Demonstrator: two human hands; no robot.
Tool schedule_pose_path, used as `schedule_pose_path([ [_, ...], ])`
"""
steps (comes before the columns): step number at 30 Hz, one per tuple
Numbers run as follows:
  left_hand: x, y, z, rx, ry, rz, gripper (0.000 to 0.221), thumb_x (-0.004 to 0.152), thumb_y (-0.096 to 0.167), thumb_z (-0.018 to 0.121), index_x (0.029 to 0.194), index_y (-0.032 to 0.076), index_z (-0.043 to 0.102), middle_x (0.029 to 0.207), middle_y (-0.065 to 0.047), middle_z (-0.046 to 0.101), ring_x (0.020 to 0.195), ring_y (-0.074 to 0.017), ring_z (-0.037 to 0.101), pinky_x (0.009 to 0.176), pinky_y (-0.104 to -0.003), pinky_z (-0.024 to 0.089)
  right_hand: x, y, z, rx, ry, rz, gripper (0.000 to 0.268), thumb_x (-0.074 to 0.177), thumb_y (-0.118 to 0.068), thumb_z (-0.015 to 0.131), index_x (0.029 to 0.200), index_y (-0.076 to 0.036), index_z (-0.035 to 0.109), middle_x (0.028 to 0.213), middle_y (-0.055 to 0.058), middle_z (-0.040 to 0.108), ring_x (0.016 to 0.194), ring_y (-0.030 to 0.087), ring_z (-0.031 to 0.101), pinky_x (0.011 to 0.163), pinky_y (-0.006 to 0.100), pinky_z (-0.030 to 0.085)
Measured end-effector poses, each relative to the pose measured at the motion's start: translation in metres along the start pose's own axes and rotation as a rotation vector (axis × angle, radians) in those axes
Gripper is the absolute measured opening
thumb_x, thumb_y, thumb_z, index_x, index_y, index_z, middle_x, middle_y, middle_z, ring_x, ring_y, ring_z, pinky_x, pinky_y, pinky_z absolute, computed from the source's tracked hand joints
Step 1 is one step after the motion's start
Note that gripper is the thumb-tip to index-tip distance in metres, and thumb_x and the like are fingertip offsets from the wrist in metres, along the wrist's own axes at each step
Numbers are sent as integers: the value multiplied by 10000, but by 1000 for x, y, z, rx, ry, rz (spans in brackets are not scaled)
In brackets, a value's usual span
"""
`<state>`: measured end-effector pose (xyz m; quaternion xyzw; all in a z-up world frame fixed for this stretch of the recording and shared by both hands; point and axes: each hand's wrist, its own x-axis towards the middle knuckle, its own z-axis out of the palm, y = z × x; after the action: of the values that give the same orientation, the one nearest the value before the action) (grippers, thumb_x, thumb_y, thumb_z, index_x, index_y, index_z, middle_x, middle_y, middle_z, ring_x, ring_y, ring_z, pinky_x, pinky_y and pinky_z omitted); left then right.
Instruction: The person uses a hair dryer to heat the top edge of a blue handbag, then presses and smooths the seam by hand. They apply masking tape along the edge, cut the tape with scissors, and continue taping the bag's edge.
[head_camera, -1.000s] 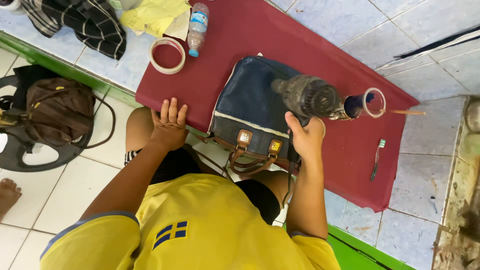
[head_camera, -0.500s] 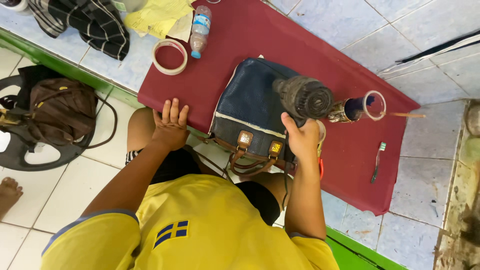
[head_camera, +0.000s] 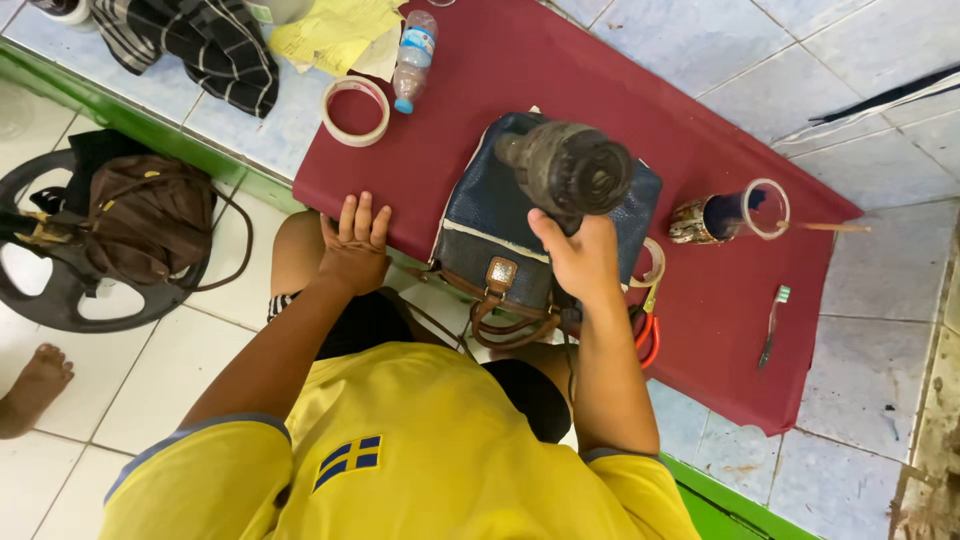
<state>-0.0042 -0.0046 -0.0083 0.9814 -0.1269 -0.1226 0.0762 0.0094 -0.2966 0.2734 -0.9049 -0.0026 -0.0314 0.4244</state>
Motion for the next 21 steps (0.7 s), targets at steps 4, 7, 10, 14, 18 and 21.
schedule_pose_path([
  [4,3,-2,6,57,-82,-14,993,957,488,532,1658,194,-107,1718,-185,-178,1569,-411,-202,1179,-766,60,-11,-19,-3,46,-137,35,415,902,-338,772,559,-134,658,506,30,618,510,155,579,602,294,486],
  [7,0,-2,5,-5,48,13,1038,924,420,606,1660,184,-88,1723,-201,-132,1571,-428,-134,1168,-773,105,-19,-25,-5,8,-171,-21,241,905,-273,784,950,-36,798,862,177,757,883,341,746,778,488,545],
  [10,-1,0,-1,-30,25,28,1018,927,442,585,1654,177,-77,1717,-202,-147,1566,-427,-156,1165,-781,80,-26,-32,-13,-5,-191,85,436,873,-380,781,595,-63,671,547,104,646,561,236,625,623,350,495],
  [14,-3,-1,1,-51,173,69,1049,908,378,665,1650,139,-37,1689,-236,-117,1532,-469,-119,1127,-795,170,-23,-36,-32,-78,-95,84,351,886,-373,790,753,-54,728,708,152,698,741,353,693,705,460,513],
  [18,-5,2,-2,-54,308,106,1041,908,346,693,1656,131,1,1677,-267,-65,1515,-499,-80,1096,-817,193,-27,19,-58,-118,77,152,437,931,-350,770,589,-100,660,554,115,595,565,254,569,615,362,449],
  [21,-3,0,0,-103,200,86,1048,882,385,653,1649,136,-16,1691,-255,-85,1530,-489,-130,1118,-829,129,-21,43,-80,-155,230,279,378,923,-427,794,730,-124,678,587,65,637,614,218,668,628,364,491],
])
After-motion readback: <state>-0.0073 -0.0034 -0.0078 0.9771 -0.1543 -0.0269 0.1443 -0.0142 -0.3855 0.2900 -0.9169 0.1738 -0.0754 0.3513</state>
